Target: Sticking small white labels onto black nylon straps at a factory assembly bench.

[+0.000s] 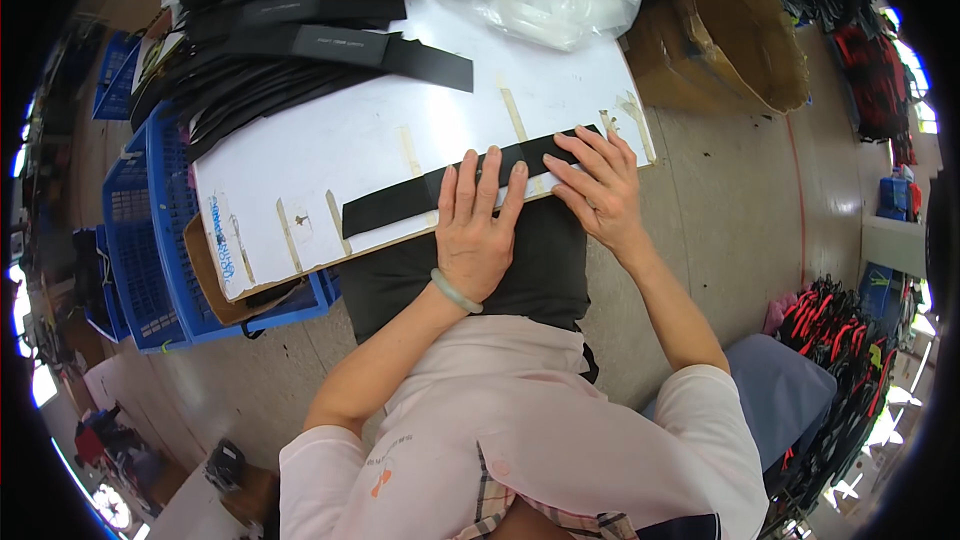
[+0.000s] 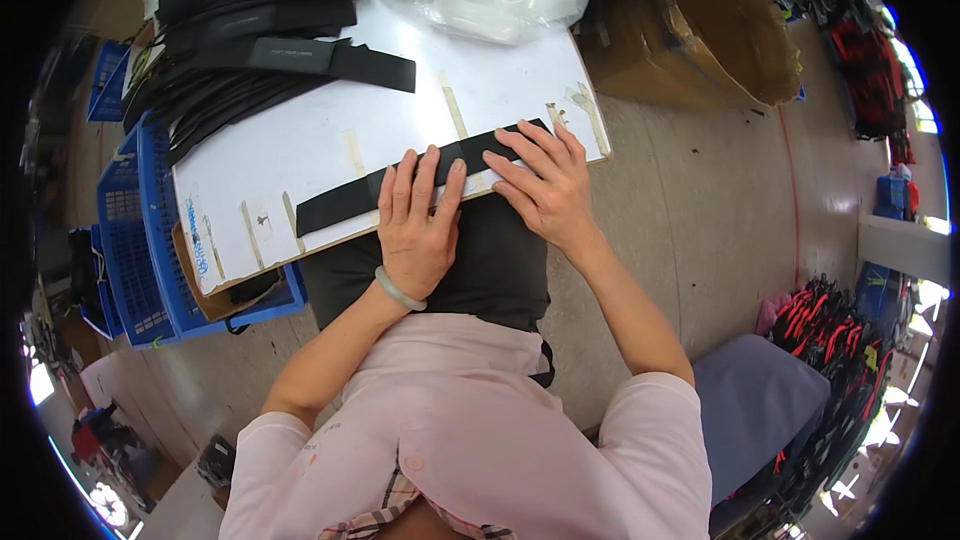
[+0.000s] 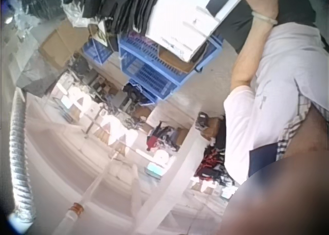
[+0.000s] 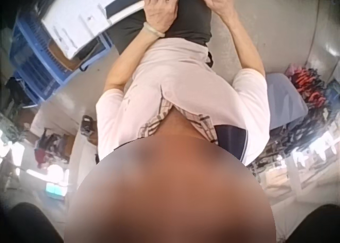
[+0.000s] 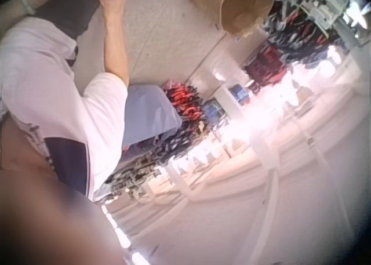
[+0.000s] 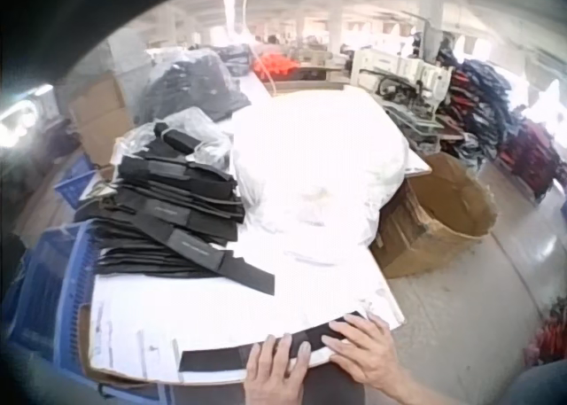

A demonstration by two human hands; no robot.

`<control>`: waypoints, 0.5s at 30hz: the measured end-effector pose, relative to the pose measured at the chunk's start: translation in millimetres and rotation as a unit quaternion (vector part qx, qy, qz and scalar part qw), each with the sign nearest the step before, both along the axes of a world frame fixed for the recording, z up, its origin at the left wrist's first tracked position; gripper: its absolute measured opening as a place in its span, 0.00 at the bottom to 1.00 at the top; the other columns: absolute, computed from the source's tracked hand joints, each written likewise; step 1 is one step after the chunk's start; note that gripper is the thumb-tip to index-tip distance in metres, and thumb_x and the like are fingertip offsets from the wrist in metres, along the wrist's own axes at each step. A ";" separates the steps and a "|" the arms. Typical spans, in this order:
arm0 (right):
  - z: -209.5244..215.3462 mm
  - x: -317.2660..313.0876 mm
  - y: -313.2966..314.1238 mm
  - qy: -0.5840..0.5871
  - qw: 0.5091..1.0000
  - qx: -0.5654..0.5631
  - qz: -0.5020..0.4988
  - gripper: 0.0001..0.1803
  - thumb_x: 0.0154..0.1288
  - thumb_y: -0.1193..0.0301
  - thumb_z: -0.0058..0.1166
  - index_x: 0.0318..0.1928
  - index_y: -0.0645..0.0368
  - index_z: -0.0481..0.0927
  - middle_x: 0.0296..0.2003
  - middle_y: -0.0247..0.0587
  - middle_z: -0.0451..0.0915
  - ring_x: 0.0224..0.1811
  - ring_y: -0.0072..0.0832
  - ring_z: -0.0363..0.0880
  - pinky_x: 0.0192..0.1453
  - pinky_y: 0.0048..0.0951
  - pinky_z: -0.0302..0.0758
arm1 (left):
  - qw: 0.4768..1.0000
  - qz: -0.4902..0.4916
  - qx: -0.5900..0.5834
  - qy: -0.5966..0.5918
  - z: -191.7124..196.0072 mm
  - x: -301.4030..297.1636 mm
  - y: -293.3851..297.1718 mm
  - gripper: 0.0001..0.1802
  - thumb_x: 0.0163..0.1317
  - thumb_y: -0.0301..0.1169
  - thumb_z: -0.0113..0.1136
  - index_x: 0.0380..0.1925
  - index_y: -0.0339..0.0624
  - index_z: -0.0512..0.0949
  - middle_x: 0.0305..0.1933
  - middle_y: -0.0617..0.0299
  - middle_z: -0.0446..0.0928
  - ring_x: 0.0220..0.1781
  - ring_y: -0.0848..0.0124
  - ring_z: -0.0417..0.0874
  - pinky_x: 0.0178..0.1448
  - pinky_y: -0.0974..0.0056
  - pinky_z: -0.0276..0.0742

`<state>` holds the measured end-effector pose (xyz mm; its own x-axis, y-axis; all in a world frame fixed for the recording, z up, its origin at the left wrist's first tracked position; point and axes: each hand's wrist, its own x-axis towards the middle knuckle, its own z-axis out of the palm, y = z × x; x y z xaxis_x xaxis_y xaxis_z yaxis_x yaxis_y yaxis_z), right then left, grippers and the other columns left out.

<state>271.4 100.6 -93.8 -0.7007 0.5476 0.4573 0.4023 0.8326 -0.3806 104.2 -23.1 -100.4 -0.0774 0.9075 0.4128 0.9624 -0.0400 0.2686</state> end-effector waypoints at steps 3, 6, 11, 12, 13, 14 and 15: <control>6.4 1.3 0.2 -0.008 1.000 0.000 0.003 0.17 0.55 0.66 0.65 0.47 0.48 0.86 0.56 0.31 0.79 0.64 0.33 0.70 0.70 0.43 0.57 | 1.000 -0.005 0.000 -0.003 3.5 -1.3 -1.4 0.31 0.54 0.24 0.56 0.62 0.43 0.71 0.68 0.46 0.65 0.71 0.48 0.64 0.73 0.46 0.56; 21.2 -17.8 -3.5 0.004 1.000 0.007 0.011 0.18 0.52 0.67 0.66 0.46 0.50 0.85 0.53 0.33 0.80 0.61 0.35 0.71 0.68 0.44 0.59 | 1.000 -0.014 0.001 -0.006 4.4 1.4 -0.1 0.29 0.56 0.25 0.54 0.62 0.42 0.72 0.68 0.46 0.65 0.71 0.47 0.63 0.74 0.46 0.56; 41.6 -117.8 -27.6 0.056 0.984 -0.057 0.159 0.18 0.48 0.67 0.69 0.42 0.54 0.84 0.41 0.34 0.81 0.52 0.34 0.75 0.60 0.40 0.65 | 0.998 -0.008 -0.049 -0.025 -5.8 0.8 -8.3 0.28 0.64 0.34 0.49 0.66 0.45 0.67 0.72 0.45 0.61 0.74 0.47 0.58 0.76 0.44 0.51; 39.5 -140.7 -34.7 0.053 0.979 -0.074 0.181 0.18 0.46 0.67 0.70 0.40 0.55 0.84 0.37 0.34 0.80 0.48 0.33 0.75 0.58 0.38 0.66 | 0.996 -0.002 -0.051 -0.076 -6.6 1.5 -8.0 0.29 0.66 0.35 0.47 0.68 0.47 0.65 0.73 0.47 0.59 0.75 0.48 0.57 0.76 0.43 0.50; 35.1 -157.0 -38.4 0.052 0.978 -0.073 0.186 0.18 0.46 0.67 0.70 0.40 0.55 0.84 0.37 0.34 0.80 0.48 0.33 0.75 0.58 0.38 0.66 | 0.998 0.023 -0.057 0.010 -8.6 3.3 -10.4 0.29 0.69 0.38 0.43 0.71 0.50 0.61 0.74 0.48 0.56 0.76 0.49 0.55 0.76 0.43 0.49; 29.4 -169.9 -40.7 -0.007 0.974 -0.089 0.210 0.20 0.45 0.67 0.70 0.42 0.55 0.82 0.38 0.34 0.79 0.47 0.34 0.75 0.57 0.38 0.66 | 0.998 0.025 -0.055 0.009 -7.2 3.0 -7.1 0.29 0.69 0.38 0.43 0.71 0.50 0.61 0.74 0.48 0.56 0.76 0.49 0.55 0.76 0.43 0.49; 26.1 -178.3 -41.7 -0.068 0.965 -0.105 0.232 0.21 0.45 0.68 0.70 0.43 0.54 0.81 0.38 0.34 0.78 0.46 0.34 0.74 0.56 0.38 0.66 | 0.999 0.014 -0.044 0.001 -6.2 3.1 -3.6 0.28 0.67 0.38 0.45 0.68 0.50 0.64 0.72 0.48 0.60 0.73 0.48 0.60 0.75 0.44 0.52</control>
